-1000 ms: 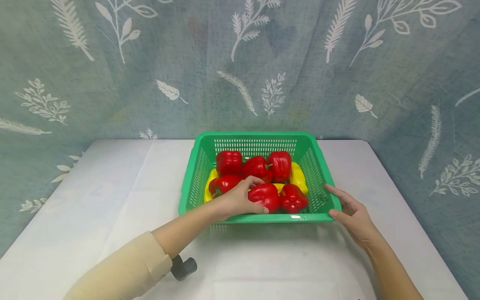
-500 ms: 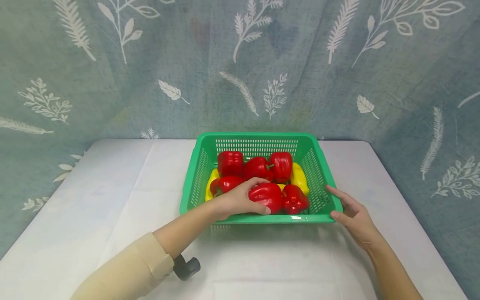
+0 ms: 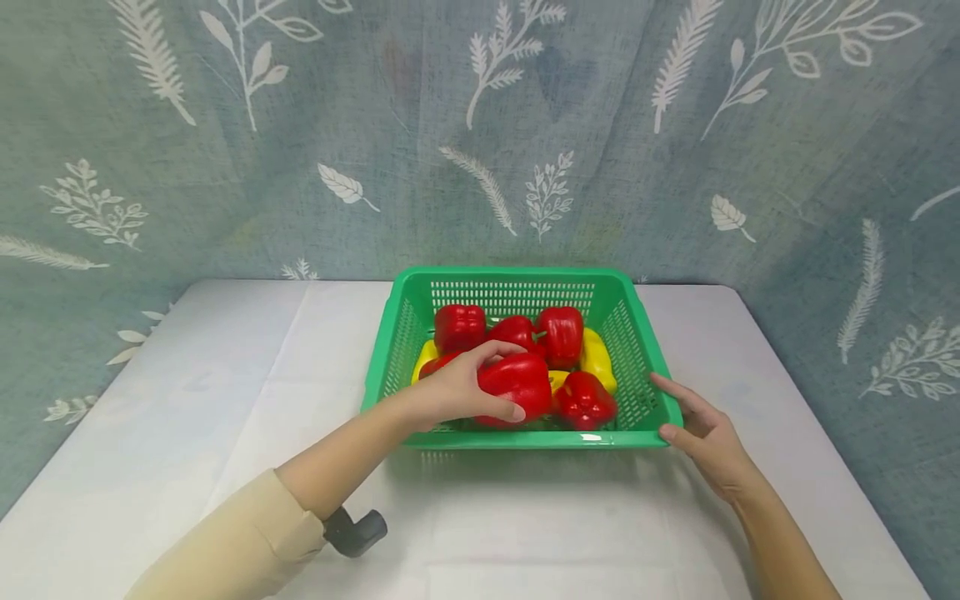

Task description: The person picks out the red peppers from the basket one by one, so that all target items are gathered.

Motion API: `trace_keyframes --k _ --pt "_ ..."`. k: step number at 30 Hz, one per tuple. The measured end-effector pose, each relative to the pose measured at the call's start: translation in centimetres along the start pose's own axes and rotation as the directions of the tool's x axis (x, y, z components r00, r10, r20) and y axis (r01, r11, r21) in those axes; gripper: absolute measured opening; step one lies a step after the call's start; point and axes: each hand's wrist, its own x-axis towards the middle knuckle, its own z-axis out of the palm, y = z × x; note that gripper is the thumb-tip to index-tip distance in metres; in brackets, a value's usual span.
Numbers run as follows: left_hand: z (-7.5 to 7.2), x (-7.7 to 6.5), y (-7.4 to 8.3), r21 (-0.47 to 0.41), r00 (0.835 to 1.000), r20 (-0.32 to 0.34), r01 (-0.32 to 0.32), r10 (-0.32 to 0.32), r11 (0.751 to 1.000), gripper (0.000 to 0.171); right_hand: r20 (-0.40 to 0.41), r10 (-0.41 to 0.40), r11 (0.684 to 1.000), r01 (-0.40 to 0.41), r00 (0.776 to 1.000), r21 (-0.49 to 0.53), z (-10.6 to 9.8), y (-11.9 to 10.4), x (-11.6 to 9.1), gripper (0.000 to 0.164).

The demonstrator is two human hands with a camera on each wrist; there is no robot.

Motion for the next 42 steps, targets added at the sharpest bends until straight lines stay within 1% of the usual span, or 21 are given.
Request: trace_keyframes --k 3,5,7,10,13,16,19,22,26,30,35,39,42 --pt "-0.9 -0.6 0.2 0.006 1.000 -0.019 -0.015 0.015 1.000 0.078 0.011 -0.006 1.000 0.007 1.000 -0.001 -0.1 0.0 0.1 0.058" --pt "-1.4 -0.9 0.2 -0.004 0.999 -0.024 -0.023 0.023 1.000 0.078 0.011 -0.004 1.000 0.004 1.000 -0.021 -0.1 0.0 0.1 0.057" --pt "-1.9 -1.2 0.1 -0.008 0.999 -0.033 -0.039 0.039 0.999 0.078 0.002 0.024 0.998 -0.024 1.000 -0.054 -0.1 -0.3 0.0 0.057" --pt "-2.6 -1.6 0.0 -0.020 0.996 -0.068 -0.059 0.057 0.998 0.080 -0.017 0.055 0.993 -0.056 0.998 -0.104 0.2 -0.8 -0.2 0.056" --pt "-3.3 -1.9 -0.1 -0.039 0.993 -0.104 -0.066 0.061 0.997 0.081 -0.032 0.055 0.990 -0.058 0.998 -0.125 0.5 -1.2 -0.2 0.056" --pt "-3.9 -2.3 -0.1 -0.062 0.990 -0.128 -0.062 0.053 0.996 0.081 -0.052 0.034 0.990 -0.041 0.998 -0.133 0.8 -1.3 -0.3 0.056" --pt "-4.7 -2.8 -0.2 -0.072 0.989 -0.142 -0.063 0.053 0.995 0.080 -0.091 0.049 0.987 -0.062 0.995 -0.145 1.3 -1.4 -0.4 0.057" --pt "-5.6 -3.3 -0.2 -0.074 0.986 -0.156 -0.072 0.059 0.995 0.080 -0.131 0.057 0.988 -0.074 0.990 -0.133 2.0 -1.6 -0.4 0.056" --pt "-7.0 -4.0 0.1 -0.055 0.978 -0.194 -0.095 0.082 0.994 0.079 -0.157 0.057 0.993 -0.073 0.986 -0.096 2.5 -1.8 -0.4 0.055" --pt "-8.0 -4.6 0.2 -0.044 0.970 -0.219 -0.118 0.106 0.992 0.078 -0.168 0.064 0.991 -0.082 0.984 -0.102 2.6 -1.8 -0.4 0.056" --pt "-9.1 -5.0 -0.3 -0.016 0.961 -0.252 -0.125 0.117 0.992 0.079 -0.180 0.082 0.988 -0.104 0.980 -0.118 2.6 -1.9 -0.4 0.058" --pt "-10.1 -5.2 -0.8 0.005 0.947 -0.295 -0.129 0.125 0.992 0.082 -0.190 0.093 0.986 -0.117 0.977 -0.120 2.7 -1.9 -0.3 0.058" --pt "-10.9 -5.4 -1.2 -0.005 0.935 -0.331 -0.136 0.127 0.991 0.083 -0.194 0.096 0.986 -0.121 0.976 -0.117 2.8 -1.9 -0.2 0.058"
